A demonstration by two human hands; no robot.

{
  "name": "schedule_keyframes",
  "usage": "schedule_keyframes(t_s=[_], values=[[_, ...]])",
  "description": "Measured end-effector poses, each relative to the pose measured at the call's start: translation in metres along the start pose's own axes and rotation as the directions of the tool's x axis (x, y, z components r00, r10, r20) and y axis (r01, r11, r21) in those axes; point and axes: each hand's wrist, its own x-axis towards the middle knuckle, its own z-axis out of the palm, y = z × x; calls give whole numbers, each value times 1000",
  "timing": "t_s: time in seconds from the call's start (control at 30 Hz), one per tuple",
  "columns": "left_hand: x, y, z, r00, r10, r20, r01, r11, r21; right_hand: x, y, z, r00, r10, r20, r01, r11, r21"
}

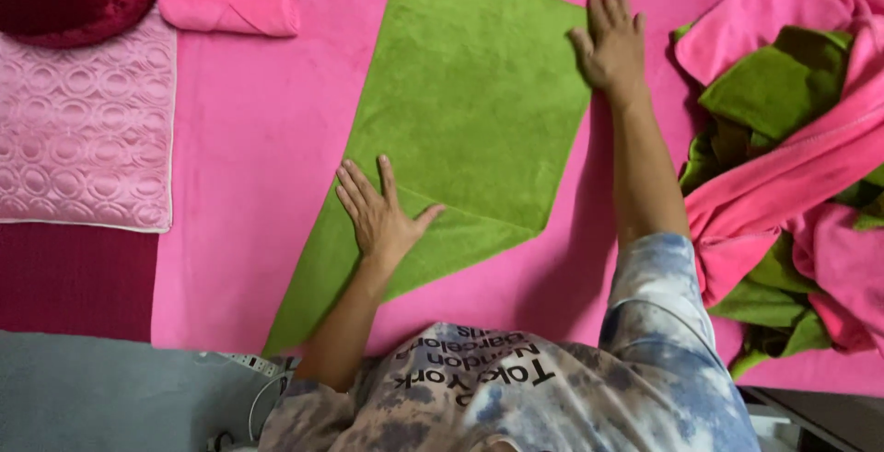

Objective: The person folds a green towel on a pink surface. They smooth the towel, fold it into a long strip, and then roll it tightly into a compact bundle.

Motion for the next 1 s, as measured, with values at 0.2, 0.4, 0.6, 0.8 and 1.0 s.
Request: schedule_keyframes(t_s=[0.2, 0.4, 0.6, 0.8, 1.0], values=[[-15, 45, -28, 930, 301, -210, -310, 951, -10, 8, 64, 35, 884, -22, -466, -9, 998, -65], [-59, 132, 55, 633, 731, -256, -773, 572, -275, 6, 52, 31, 882, 264, -391, -192, 958, 215], [-56, 153, 50, 641, 686, -344, -761, 624, -174, 21, 58, 35, 891, 246, -381, -140, 948, 286], [-60, 164, 55, 639, 676, -367, -696, 711, 97, 20, 60, 27, 920, 134, -369, 17, 926, 378], [-61, 172, 64, 659, 630, -410, -669, 740, 62, 30, 93, 31, 963, -39, -268, 124, 942, 311]])
